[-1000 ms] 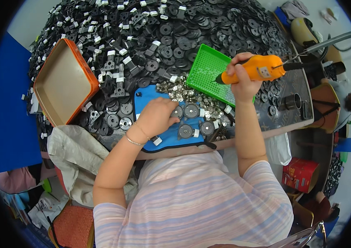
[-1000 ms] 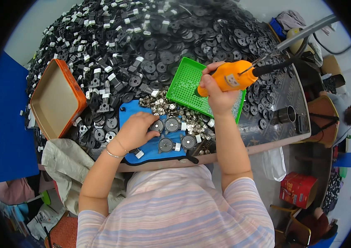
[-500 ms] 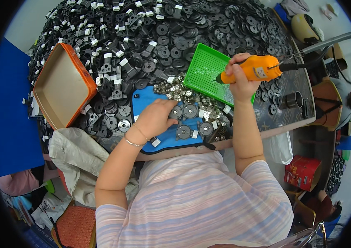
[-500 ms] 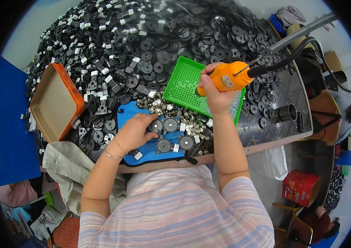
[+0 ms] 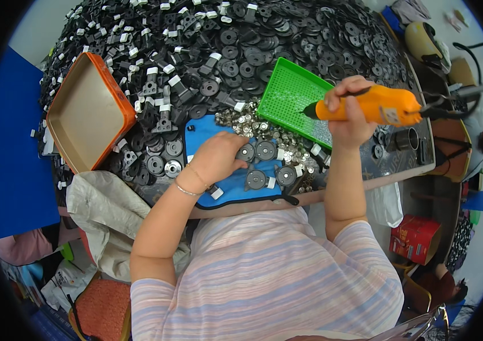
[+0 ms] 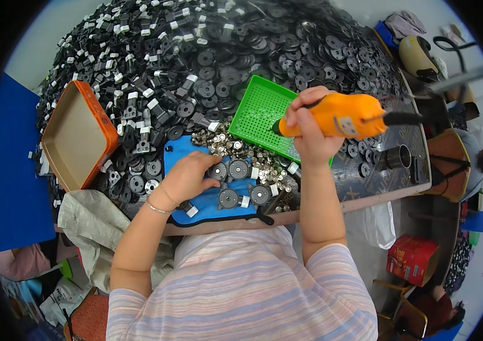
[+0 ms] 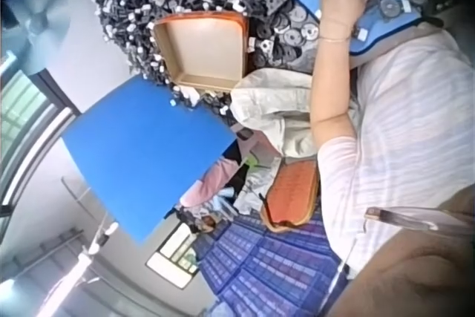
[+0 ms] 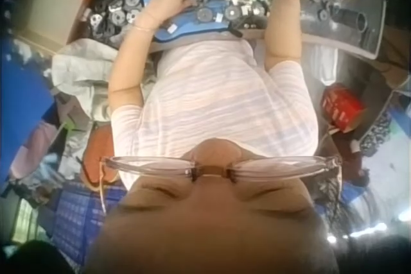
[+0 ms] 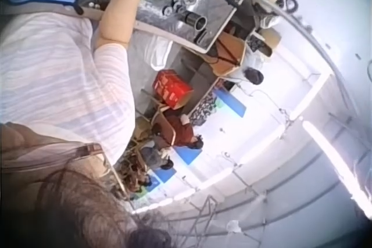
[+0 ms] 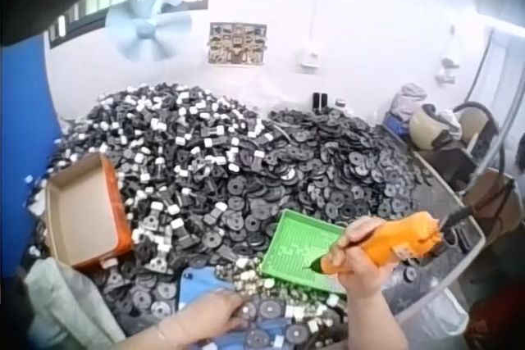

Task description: The worker is sorting small plastic components and using an electric screwdriver to assemble them at a factory workbench.

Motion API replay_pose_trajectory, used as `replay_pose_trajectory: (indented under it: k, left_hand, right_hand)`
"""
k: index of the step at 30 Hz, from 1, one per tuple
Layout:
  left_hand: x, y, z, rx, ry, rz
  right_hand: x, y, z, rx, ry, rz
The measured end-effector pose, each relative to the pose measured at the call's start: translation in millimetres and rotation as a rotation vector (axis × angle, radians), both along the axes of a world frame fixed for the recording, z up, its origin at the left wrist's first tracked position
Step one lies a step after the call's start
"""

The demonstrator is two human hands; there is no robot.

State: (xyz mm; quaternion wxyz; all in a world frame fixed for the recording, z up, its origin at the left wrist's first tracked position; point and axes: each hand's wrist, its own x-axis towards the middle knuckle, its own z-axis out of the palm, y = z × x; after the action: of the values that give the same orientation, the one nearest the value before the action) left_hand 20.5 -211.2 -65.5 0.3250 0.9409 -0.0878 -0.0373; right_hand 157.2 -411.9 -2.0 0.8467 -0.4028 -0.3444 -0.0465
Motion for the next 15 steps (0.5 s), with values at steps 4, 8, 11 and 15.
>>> replay_pose_trajectory:
  k: [4, 8, 11, 15]
  left_hand:
    - [0.8, 0.8, -0.7, -0.024, 0.009, 0.003]
    - [2.8, 1.5, -0.1, -0.023, 0.009, -0.019]
    - [3.2, 0.4, 1.9, -0.023, 0.010, -0.010]
    - [4.6, 1.6, -15.6, -0.076, 0.021, -0.002]
  right_hand:
    - [-29.1, 13.9, 0.1, -0.091, -0.064, 0.185]
    - [-51.4, 37.8, -9.1, -0.199, -0.075, 0.315]
    - [-57.7, 51.9, -12.4, -0.262, -0.104, 0.310]
    - [-62.9, 64.0, -19.8, -0.326, -0.050, 0.282]
